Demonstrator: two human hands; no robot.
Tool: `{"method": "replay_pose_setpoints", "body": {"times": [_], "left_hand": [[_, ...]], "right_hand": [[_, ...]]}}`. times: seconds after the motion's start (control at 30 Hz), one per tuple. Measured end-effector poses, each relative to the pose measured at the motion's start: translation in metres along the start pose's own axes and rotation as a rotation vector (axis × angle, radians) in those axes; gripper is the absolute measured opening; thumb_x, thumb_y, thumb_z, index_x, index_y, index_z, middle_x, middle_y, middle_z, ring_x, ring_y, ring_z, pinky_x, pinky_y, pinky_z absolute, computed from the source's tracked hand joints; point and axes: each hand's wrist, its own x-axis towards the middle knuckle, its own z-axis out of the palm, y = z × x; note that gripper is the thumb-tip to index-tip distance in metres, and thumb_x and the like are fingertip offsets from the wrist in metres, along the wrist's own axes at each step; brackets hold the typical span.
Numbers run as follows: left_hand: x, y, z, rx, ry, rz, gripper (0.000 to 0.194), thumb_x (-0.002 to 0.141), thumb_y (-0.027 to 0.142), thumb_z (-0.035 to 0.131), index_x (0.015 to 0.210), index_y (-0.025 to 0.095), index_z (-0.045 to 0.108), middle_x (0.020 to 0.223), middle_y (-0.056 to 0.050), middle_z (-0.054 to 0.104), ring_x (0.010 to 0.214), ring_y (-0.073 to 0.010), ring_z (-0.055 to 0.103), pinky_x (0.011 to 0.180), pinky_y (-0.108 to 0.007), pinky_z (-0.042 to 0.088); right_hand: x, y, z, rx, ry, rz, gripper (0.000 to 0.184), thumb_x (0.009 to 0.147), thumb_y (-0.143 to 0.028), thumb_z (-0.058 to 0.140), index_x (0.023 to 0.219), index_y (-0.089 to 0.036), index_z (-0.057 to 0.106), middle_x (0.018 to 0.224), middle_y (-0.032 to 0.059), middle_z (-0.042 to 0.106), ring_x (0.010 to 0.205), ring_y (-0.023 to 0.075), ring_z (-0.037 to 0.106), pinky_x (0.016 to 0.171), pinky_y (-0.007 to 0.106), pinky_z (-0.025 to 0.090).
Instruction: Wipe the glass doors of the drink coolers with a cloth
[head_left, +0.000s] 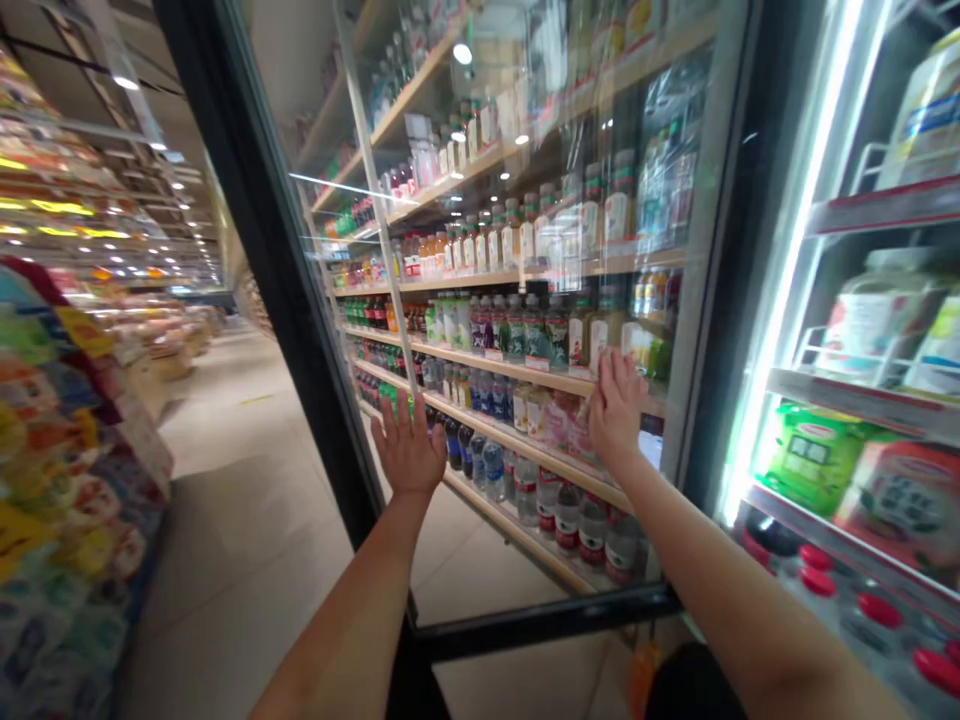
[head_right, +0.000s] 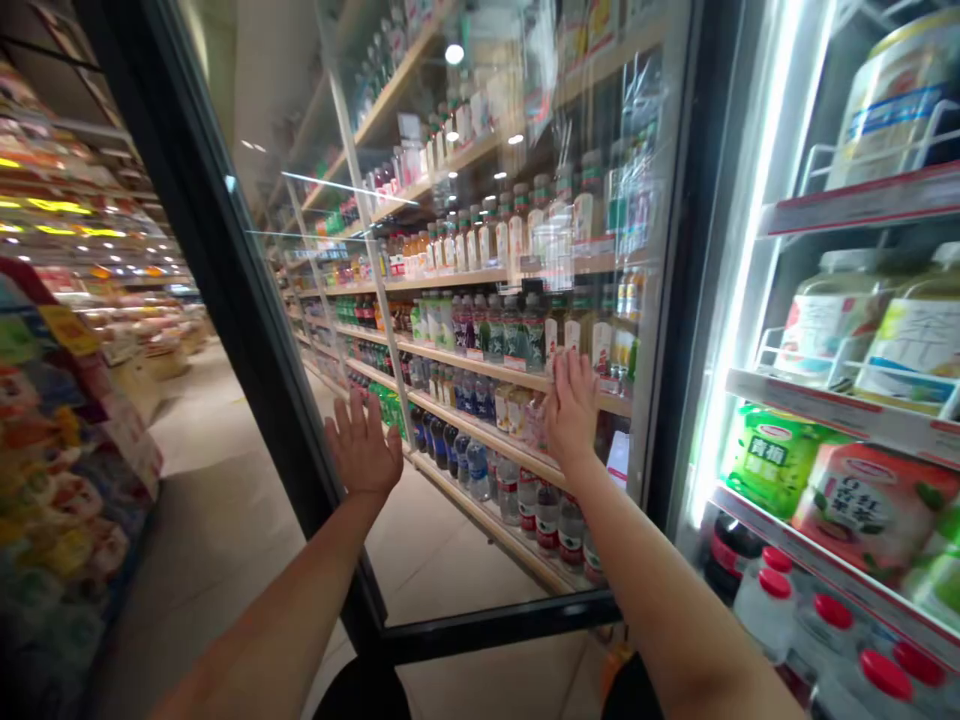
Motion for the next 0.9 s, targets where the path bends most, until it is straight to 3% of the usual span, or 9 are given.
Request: {"method": "replay_pose_setpoints", "body": {"times": [0.2,0.37,0.43,0.63,0.8,0.9], "left_hand": [[-0.001,0.002,-0.001,0.005,-0.003,0.000,0.058,0.101,0.035,0.045,0.153,0.010,0.047,0.160,-0.019,0.034,0.154,-0.0347,0.012,0.125,-0.061,0.008],[-0.001,0.002,-0.001,0.014,0.001,0.006,0.056,0.101,0.034,0.043,0.151,0.008,0.049,0.159,-0.019,0.036,0.155,-0.0341,0.011,0.126,-0.061,0.010],[-0.001,0.002,-0.001,0.022,0.002,0.009,0.055,0.101,0.033,0.044,0.150,0.008,0.050,0.158,-0.019,0.038,0.155,-0.0335,0.012,0.126,-0.061,0.010],[-0.004,0.003,-0.003,0.074,0.015,0.031,0.051,0.100,0.029,0.046,0.147,0.010,0.054,0.158,-0.016,0.039,0.154,-0.0324,0.014,0.126,-0.060,0.014],[-0.007,0.003,-0.004,0.112,0.016,0.057,0.050,0.100,0.027,0.047,0.147,0.009,0.054,0.157,-0.018,0.041,0.154,-0.0326,0.013,0.125,-0.059,0.017],[-0.007,0.003,-0.005,0.114,0.012,0.059,0.050,0.100,0.026,0.048,0.147,0.010,0.054,0.157,-0.017,0.041,0.154,-0.0324,0.015,0.125,-0.058,0.017]], "right_hand": [[-0.040,0.020,-0.001,0.026,0.065,0.068,0.059,0.105,-0.022,0.033,0.163,-0.021,0.022,0.160,0.0178,0.037,0.154,0.0303,0.023,0.119,0.063,0.032],[0.000,0.050,-0.005,0.026,0.148,0.229,0.059,0.106,-0.028,0.029,0.163,-0.014,0.023,0.164,0.0199,0.027,0.154,0.0331,0.020,0.122,0.063,0.026],[0.002,0.057,-0.006,0.036,0.174,0.285,0.059,0.106,-0.031,0.030,0.162,-0.014,0.025,0.164,0.0190,0.027,0.154,0.0336,0.022,0.121,0.064,0.027],[-0.045,0.059,-0.006,0.049,0.248,0.444,0.063,0.102,-0.032,0.032,0.160,-0.009,0.029,0.161,0.0235,0.031,0.152,0.0393,0.026,0.120,0.068,0.026],[0.003,0.055,-0.001,0.055,0.291,0.510,0.068,0.098,-0.026,0.030,0.159,0.002,0.024,0.163,0.0283,0.022,0.154,0.0411,0.017,0.122,0.070,0.018],[0.014,0.028,0.005,0.083,0.221,0.415,0.066,0.099,-0.031,0.035,0.160,-0.006,0.029,0.164,0.0216,0.025,0.155,0.0364,0.018,0.124,0.063,0.020]]}}
